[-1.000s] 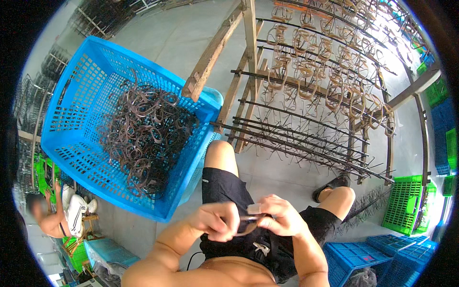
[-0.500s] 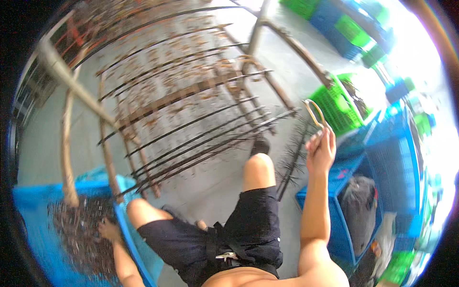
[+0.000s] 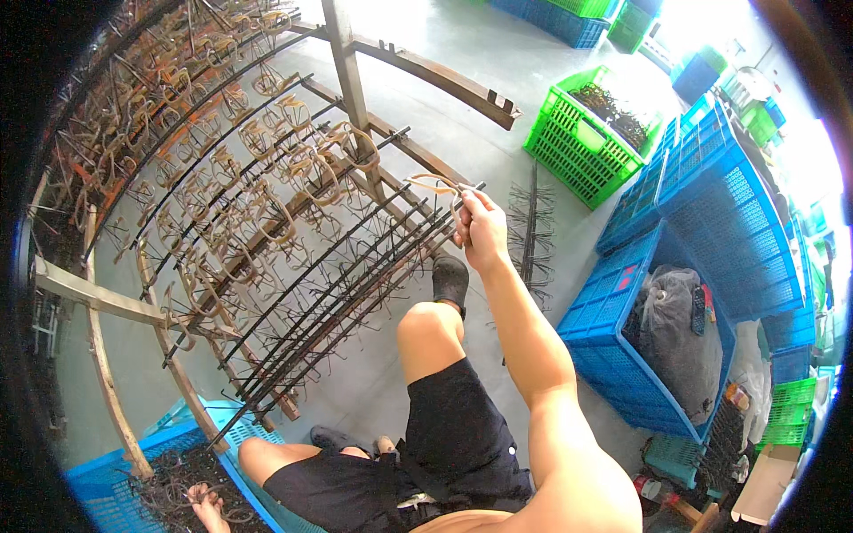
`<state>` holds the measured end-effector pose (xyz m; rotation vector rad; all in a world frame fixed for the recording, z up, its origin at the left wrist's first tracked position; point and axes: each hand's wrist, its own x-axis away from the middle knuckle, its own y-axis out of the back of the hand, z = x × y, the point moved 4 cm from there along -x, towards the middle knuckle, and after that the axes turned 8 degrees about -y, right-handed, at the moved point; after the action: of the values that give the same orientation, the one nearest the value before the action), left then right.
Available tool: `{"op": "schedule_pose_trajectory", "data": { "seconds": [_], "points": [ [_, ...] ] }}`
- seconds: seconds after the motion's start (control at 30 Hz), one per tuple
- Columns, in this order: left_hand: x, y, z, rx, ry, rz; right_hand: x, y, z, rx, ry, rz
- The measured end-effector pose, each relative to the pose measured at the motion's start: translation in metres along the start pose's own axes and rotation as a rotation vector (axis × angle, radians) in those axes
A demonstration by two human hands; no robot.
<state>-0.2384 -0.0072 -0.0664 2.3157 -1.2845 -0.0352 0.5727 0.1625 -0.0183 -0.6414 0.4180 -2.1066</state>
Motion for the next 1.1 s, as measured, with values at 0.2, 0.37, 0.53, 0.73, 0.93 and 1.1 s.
{"op": "schedule_pose_trajectory", "data": {
  "seconds": [0.2,0.37,0.53,0.73,0.93,1.1],
  "points": [
    [0.079,-0.061,-0.088,0.403,0.332,0.216,0.0,-0.01,0.004,0.064,-0.013,-0.02],
    [0.071,-0.064,-0.06,0.39,0.386,0.171,0.015,-0.024,-0.008,0.189,0.067,-0.061],
    [0.055,-0.046,-0.03,0.581,0.408,0.135,0.011,-0.029,-0.008,0.493,0.486,-0.05],
    [0.063,-0.033,-0.047,0.741,0.448,-0.003,0.008,-0.014,0.012,0.658,0.332,-0.121],
    [0.099,-0.026,-0.123,0.973,0.121,0.317,0.007,-0.016,0.014,0.702,0.307,-0.088],
    [0.179,-0.105,-0.202,1.02,0.027,0.223,-0.009,-0.011,0.013,0.394,0.061,-0.002]
  ]
}}
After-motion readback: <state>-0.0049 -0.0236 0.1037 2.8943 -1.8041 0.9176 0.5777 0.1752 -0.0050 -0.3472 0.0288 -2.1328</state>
